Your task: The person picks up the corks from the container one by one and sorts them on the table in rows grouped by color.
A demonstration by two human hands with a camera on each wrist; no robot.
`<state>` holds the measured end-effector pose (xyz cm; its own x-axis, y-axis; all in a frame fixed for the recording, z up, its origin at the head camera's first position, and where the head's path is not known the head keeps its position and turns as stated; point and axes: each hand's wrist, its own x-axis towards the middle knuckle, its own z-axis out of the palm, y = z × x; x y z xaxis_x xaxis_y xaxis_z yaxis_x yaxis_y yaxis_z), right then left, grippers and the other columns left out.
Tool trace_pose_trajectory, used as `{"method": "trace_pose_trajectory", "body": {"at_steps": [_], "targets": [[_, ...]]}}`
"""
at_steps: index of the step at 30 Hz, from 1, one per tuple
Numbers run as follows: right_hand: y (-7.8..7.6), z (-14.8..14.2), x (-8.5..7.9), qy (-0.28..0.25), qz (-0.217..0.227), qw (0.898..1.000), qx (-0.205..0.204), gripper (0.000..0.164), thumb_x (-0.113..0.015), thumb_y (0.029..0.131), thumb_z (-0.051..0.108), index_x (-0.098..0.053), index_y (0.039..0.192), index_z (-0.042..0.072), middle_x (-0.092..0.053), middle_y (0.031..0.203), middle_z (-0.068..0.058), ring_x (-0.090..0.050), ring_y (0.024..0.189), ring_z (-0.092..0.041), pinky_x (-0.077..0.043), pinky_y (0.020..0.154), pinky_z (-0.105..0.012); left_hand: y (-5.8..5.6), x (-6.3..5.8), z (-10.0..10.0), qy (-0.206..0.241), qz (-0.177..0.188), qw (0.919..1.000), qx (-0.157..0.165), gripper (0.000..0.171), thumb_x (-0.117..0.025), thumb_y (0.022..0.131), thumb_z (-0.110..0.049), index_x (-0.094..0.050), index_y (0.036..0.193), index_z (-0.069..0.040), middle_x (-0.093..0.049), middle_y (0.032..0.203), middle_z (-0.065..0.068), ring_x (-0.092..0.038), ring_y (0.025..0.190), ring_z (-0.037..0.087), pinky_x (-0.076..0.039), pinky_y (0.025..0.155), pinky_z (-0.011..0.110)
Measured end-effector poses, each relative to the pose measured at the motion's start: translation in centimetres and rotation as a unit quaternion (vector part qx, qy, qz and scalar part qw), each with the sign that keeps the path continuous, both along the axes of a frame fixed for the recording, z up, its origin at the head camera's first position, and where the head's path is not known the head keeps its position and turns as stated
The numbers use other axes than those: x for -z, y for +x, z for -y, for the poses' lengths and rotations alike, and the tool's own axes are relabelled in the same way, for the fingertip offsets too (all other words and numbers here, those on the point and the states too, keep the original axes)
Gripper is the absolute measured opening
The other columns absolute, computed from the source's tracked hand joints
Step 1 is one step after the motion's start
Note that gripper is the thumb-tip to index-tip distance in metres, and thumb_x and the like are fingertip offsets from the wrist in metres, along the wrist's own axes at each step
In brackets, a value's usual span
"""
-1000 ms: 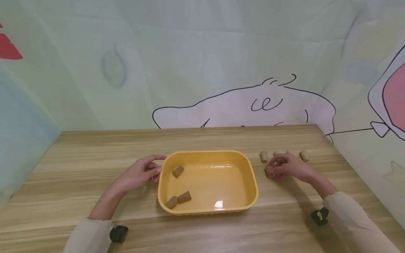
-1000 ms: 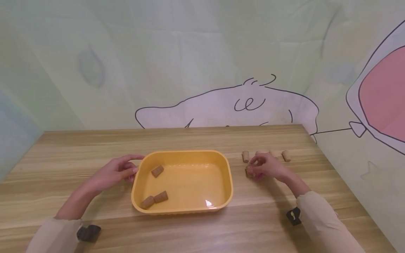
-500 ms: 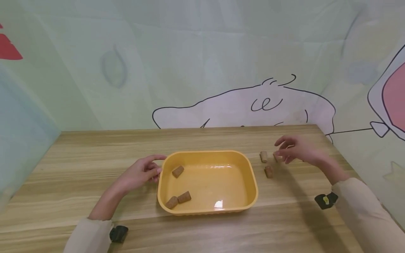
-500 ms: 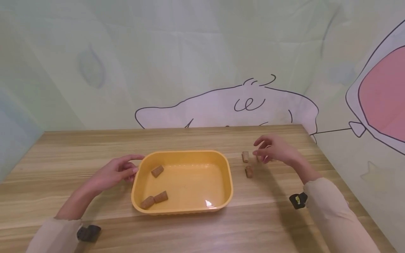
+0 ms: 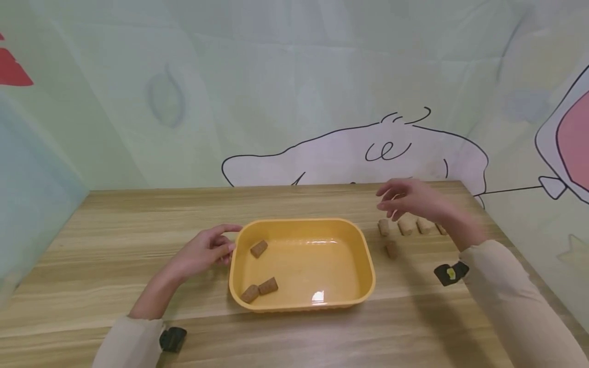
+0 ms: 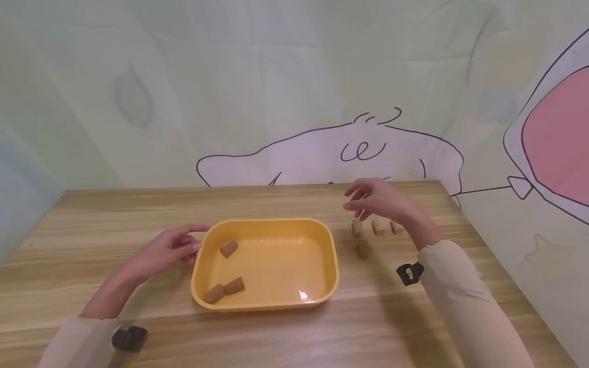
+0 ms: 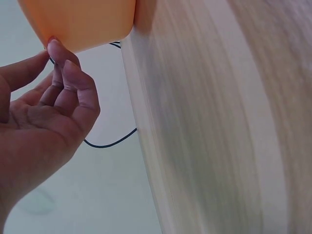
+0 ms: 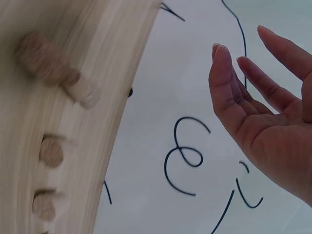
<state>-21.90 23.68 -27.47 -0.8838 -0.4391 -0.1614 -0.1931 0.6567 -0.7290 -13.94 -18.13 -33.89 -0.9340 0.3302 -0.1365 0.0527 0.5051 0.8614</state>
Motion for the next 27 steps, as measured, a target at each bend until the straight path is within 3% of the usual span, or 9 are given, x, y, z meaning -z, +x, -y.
{"method": "trace_pose_trajectory", "body": {"at_steps": [8, 17, 27], "targets": [[-0.6, 4.0, -0.3, -0.036, 0.006, 0.999, -0.026, 0.034, -0.064, 0.086, 0.022, -0.055, 0.114, 0.003, -0.06, 0.098, -0.013, -0.06, 0.082, -0.029, -0.052, 0.07, -0.034, 0.1, -0.2, 0.0, -0.001, 0.003, 1.0, 0.0, 0.039, -0.05, 0.093, -0.005, -0.04, 0.131, 0.004, -0.056, 0.077, 0.008, -0.052, 0.07, 0.02, -0.045, 0.062, 0.031], [-0.7, 9.2, -0.2, -0.085, 0.024, 0.994, -0.072, 0.031, -0.065, 0.085, 0.014, -0.056, 0.112, 0.002, -0.06, 0.098, -0.015, -0.06, 0.082, -0.033, -0.052, 0.071, -0.037, 0.0, 0.2, 0.3, 0.012, -0.017, 0.9996, 0.018, 0.039, -0.052, 0.093, -0.009, -0.041, 0.128, 0.005, -0.057, 0.077, 0.006, -0.052, 0.068, 0.017, -0.045, 0.062, 0.03], [-0.2, 14.6, 1.8, -0.107, 0.069, 0.983, -0.136, 0.029, -0.064, 0.086, 0.012, -0.056, 0.111, 0.0, -0.061, 0.097, -0.016, -0.059, 0.087, -0.038, -0.051, 0.072, -0.037, 0.2, -0.2, 0.0, 0.027, 0.008, 0.9996, 0.008, 0.041, -0.049, 0.094, -0.004, -0.037, 0.132, 0.006, -0.055, 0.08, 0.008, -0.051, 0.072, 0.019, -0.047, 0.065, 0.032]]}}
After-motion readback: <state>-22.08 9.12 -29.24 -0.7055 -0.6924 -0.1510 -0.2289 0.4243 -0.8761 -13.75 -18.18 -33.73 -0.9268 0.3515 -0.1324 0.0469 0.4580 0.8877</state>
